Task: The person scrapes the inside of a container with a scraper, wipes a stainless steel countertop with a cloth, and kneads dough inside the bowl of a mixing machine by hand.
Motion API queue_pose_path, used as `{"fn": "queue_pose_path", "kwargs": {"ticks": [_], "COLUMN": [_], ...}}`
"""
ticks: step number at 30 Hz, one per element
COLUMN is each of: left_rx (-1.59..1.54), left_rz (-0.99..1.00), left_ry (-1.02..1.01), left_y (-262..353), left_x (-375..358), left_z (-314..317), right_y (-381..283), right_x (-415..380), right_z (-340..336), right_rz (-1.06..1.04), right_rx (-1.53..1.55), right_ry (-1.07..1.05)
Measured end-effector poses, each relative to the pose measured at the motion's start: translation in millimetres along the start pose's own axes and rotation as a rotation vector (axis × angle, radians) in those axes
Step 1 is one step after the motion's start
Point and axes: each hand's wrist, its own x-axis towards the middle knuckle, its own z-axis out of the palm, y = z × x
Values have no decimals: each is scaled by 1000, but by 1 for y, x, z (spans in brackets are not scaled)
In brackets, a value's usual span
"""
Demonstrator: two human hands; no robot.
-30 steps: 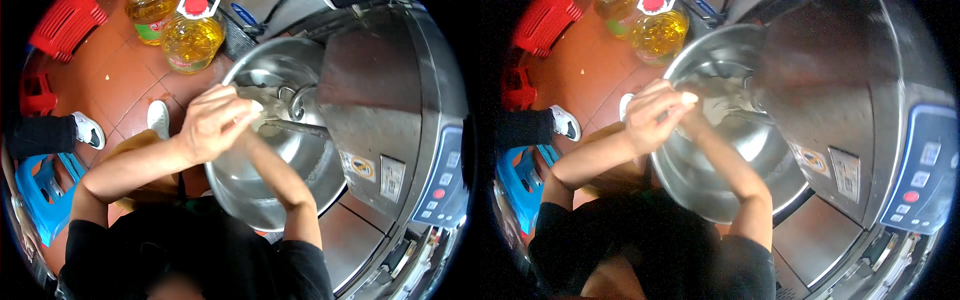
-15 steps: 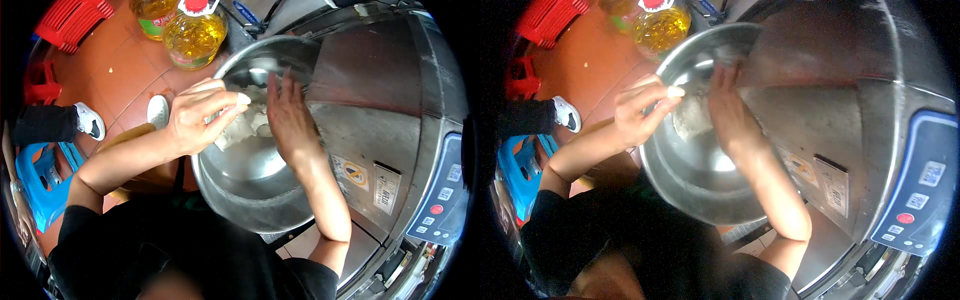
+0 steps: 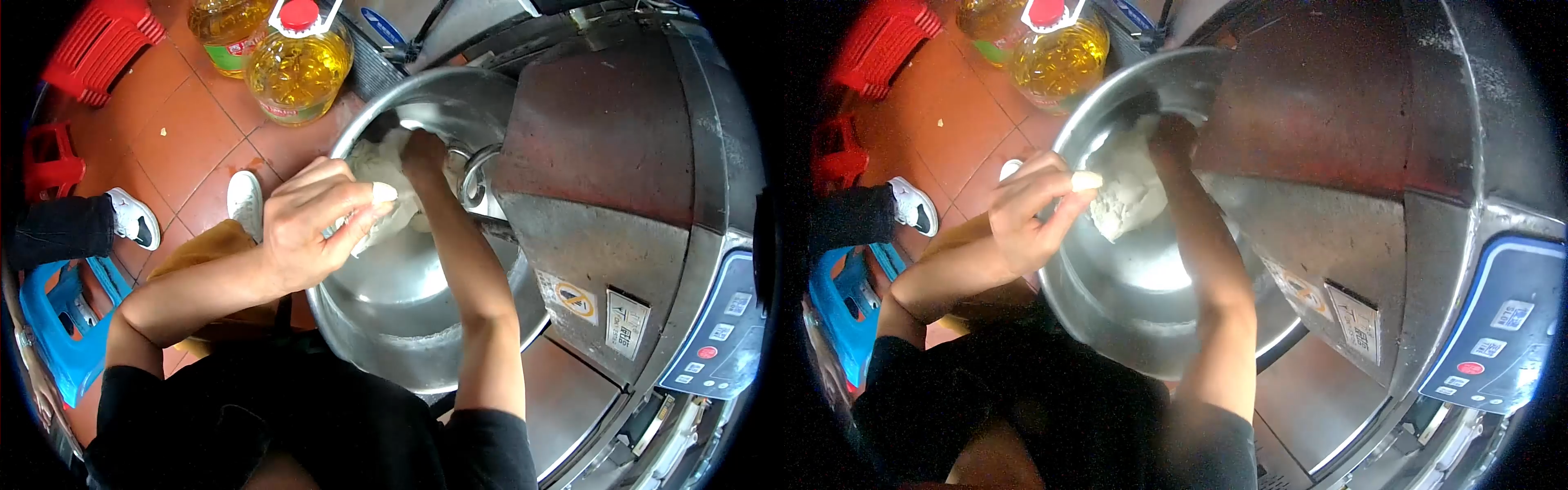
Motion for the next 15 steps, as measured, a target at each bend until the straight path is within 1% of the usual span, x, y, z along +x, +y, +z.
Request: {"fn": "queue_pose_path", "kwargs": {"ticks": [2, 3, 5, 6, 8, 9, 10, 11, 14, 15], "left_rx": [35, 46, 67, 98, 122, 139, 141, 167, 178, 171], "left_rz": [-6, 6, -14, -26, -32, 28, 23, 24, 3, -8], "left_ry": [-33, -36, -45, -59, -88, -77, -86, -97, -103, -95], "left_y": [0, -2, 0, 4, 5, 2, 6, 6, 8, 8], "left_x": [1, 1, -2, 0, 1, 0, 2, 2, 1, 0], "left_z": [-2, -2, -2, -3, -5, -4, -5, -6, -4, -3], "right_y": [-32, -46, -64, -73, -81, -89, -96, -91, -65, -57], "right_x": [22, 37, 8, -44, -95, -120, -136, -143, -172, -183], "right_z": [7, 48, 58, 28, 31, 41, 42, 41, -13, -28], "right_rz": [-147, -120, -144, -192, -371, -322, -276, -311, -406, -427], "right_rx": [31, 413, 441, 94, 727, 440, 154, -19, -525, -547], "right_ry": [83, 325, 454, 343, 220, 287, 352, 257, -44, -27]}}
